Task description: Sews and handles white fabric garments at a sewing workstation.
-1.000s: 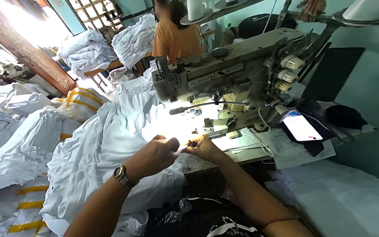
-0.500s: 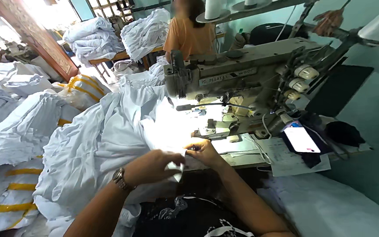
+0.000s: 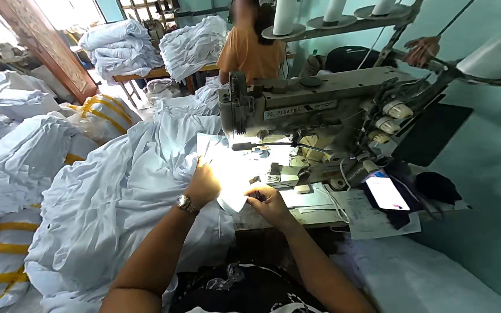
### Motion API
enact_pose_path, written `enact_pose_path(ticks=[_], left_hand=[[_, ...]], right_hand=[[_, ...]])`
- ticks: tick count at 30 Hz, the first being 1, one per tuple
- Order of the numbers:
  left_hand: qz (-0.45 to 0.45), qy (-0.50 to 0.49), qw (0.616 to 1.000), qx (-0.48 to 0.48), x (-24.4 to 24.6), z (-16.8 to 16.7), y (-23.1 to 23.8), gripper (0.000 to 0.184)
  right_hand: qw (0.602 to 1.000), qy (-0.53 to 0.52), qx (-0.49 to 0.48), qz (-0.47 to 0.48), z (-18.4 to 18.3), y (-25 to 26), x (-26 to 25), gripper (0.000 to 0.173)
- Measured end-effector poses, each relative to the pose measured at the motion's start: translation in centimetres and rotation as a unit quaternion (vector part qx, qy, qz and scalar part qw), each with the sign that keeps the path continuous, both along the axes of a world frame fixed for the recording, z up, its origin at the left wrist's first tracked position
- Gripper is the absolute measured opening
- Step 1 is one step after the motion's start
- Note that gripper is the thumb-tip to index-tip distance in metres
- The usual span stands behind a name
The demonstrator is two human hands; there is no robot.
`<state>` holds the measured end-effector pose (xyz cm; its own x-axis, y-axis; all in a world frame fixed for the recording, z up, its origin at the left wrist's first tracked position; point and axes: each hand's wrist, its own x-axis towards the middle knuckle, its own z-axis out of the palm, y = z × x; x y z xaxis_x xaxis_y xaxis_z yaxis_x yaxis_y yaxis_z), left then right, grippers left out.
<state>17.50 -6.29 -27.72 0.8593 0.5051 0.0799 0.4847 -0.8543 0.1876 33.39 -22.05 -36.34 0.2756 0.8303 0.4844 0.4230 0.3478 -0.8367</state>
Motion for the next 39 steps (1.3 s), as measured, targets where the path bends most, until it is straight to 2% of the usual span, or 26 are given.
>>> enact_pose_path(ticks=[2,4,6,8,11,14,17,19,22,25,27,29,34,39], left_hand=[[0.026,-0.061,0.997,-0.043,0.4,0.0,0.8,0.050],[0.031,-0.115,0.992,-0.034,0.8,-0.5,1.4,0.051],[0.038,-0.137,0.990,0.003,0.9,-0.8,0.8,0.044],[-0.005,-0.119,0.990,0.072,0.7,-0.8,-0.5,0.017],[-0.042,-0.106,0.991,0.073,0.1,-1.2,-1.4,0.034],[-0.037,-0.120,0.990,0.061,0.2,-1.7,-0.4,0.027],[0.016,-0.119,0.993,-0.007,0.4,-1.6,1.2,0.021],[0.027,-0.149,0.988,-0.041,0.7,-1.7,2.3,0.032],[0.009,-0.217,0.976,0.004,1.5,-1.4,2.9,0.041],[0.046,-0.268,0.962,0.000,2.5,-3.4,3.5,0.051],[0.102,-0.232,0.965,-0.060,2.8,-4.6,4.4,0.066],[0.134,-0.193,0.968,-0.086,3.1,-4.6,4.7,0.073],[0.143,-0.158,0.974,-0.076,3.3,-4.8,4.9,0.076],[0.131,-0.173,0.973,-0.077,3.2,-4.9,4.9,0.079]], right_hand=[[1.000,-0.007,0.001,-0.020,-0.1,0.2,0.0,0.012],[0.999,-0.020,-0.011,-0.039,0.5,0.4,0.0,0.013],[0.997,-0.035,-0.026,-0.056,1.0,0.5,0.1,0.014],[0.998,-0.032,-0.014,-0.059,0.6,0.5,0.2,0.015],[0.998,-0.009,0.022,-0.050,-0.4,0.3,0.0,0.014],[0.996,-0.024,0.036,-0.079,-0.1,0.7,-0.4,0.015],[0.988,-0.075,0.053,-0.121,-0.6,1.7,-0.3,0.015],[0.987,-0.082,0.064,-0.120,-0.9,1.5,-0.2,0.015],[0.985,-0.079,0.116,-0.103,-0.6,0.5,-0.5,0.017],[0.979,-0.083,0.142,-0.117,-2.9,-0.3,-1.5,0.018],[0.977,-0.116,0.124,-0.127,-5.6,-0.3,-2.1,0.020],[0.973,-0.172,0.104,-0.114,-6.8,-0.1,-2.4,0.024],[0.974,-0.171,0.086,-0.122,-6.6,0.2,-2.2,0.023],[0.977,-0.160,0.067,-0.121,-6.6,0.2,-2.2,0.022]])
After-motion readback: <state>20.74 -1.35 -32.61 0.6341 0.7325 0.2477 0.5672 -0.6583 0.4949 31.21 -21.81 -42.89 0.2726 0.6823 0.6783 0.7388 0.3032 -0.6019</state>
